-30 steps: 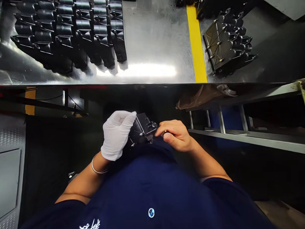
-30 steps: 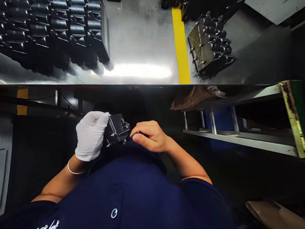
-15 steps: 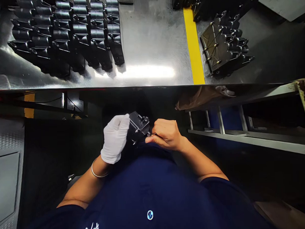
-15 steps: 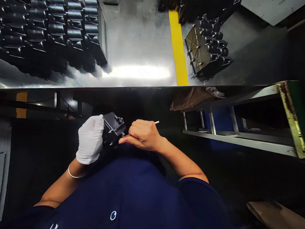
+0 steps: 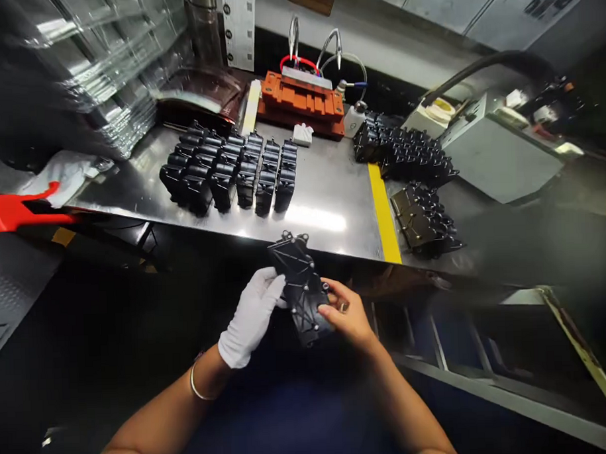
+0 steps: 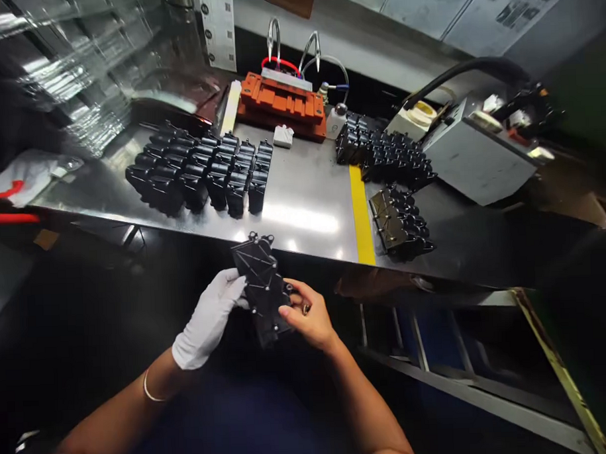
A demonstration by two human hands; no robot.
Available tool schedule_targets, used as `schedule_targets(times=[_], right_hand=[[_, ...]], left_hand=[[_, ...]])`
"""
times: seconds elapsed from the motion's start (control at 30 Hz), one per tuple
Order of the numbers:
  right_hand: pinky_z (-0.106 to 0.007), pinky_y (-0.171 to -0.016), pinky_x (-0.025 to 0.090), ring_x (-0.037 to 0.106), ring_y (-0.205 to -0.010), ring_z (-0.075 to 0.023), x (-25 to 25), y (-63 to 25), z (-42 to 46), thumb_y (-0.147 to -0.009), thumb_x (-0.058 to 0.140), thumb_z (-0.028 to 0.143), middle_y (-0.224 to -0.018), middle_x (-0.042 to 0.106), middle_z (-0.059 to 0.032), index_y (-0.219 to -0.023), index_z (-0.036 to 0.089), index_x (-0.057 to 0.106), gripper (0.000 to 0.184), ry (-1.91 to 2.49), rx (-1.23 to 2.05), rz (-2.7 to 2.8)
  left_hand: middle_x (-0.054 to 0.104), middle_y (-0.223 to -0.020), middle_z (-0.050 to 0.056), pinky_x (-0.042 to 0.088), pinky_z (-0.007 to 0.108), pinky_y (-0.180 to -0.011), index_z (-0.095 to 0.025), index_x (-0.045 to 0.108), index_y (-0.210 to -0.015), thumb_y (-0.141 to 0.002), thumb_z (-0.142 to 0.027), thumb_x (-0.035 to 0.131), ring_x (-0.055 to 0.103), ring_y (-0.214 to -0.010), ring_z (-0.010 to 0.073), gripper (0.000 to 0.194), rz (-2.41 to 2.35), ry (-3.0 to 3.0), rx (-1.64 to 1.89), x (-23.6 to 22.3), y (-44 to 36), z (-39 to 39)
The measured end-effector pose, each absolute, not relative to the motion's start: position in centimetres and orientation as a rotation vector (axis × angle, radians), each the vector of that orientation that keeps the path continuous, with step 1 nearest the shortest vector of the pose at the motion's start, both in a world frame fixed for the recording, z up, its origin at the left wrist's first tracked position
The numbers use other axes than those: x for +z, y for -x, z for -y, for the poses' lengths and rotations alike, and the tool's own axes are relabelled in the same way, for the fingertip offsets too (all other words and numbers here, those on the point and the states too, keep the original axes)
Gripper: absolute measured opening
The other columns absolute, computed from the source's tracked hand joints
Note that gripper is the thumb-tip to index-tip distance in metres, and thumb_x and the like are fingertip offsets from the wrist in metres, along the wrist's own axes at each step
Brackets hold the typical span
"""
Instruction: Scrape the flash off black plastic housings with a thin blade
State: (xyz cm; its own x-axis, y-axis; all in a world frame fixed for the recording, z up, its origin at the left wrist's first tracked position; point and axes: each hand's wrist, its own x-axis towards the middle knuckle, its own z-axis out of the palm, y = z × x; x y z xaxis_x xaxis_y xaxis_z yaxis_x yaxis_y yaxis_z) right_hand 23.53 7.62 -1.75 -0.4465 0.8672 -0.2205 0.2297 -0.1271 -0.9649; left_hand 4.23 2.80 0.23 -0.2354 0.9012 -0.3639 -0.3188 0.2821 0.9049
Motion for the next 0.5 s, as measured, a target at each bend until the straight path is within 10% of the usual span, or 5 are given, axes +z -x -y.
schedule_targets(times=[0.23,0.37,0.5], right_hand=[[-0.036,-0.074,0.05,0.067,-0.084,-0.0258,4.3,-20.5,-20.7,-0.082,0.059,0.045,-0.085,0.071,-0.0089,-0.128,0.014,0.054,0.056,1.832,0.571,2.087],[-0.043,-0.084,0.05,0.066,-0.101,-0.0337,4.6,-15.2,-24.5,-0.086,0.059,0.044,-0.107,0.071,-0.0189,-0.134,0.011,0.051,0.059,1.774,0.56,2.097],[-0.03,-0.082,0.053,0.07,-0.097,-0.0228,4.6,-13.7,-25.0,-0.075,0.074,0.042,-0.108,0.073,-0.0057,-0.127,0.025,0.059,0.056,1.577,0.654,2.113]], left_hand=[[0.072,-0.087,0.009,0.052,0.031,-0.065,-0.014,0.063,-0.098,-0.069,-0.048,0.073,0.066,-0.071,0.0176,0.046,-1.375,-0.489,1.18,-2.0,-2.9,-1.4],[0.073,-0.078,0.009,0.051,0.032,-0.06,-0.014,0.066,-0.09,-0.055,-0.053,0.08,0.066,-0.066,0.0201,0.054,-1.424,-0.459,1.146,-2.2,-2.3,-1.3],[0.073,-0.077,0.011,0.051,0.034,-0.06,-0.015,0.068,-0.088,-0.049,-0.056,0.082,0.067,-0.065,0.0227,0.058,-1.467,-0.472,1.182,-2.2,-2.6,-1.4]])
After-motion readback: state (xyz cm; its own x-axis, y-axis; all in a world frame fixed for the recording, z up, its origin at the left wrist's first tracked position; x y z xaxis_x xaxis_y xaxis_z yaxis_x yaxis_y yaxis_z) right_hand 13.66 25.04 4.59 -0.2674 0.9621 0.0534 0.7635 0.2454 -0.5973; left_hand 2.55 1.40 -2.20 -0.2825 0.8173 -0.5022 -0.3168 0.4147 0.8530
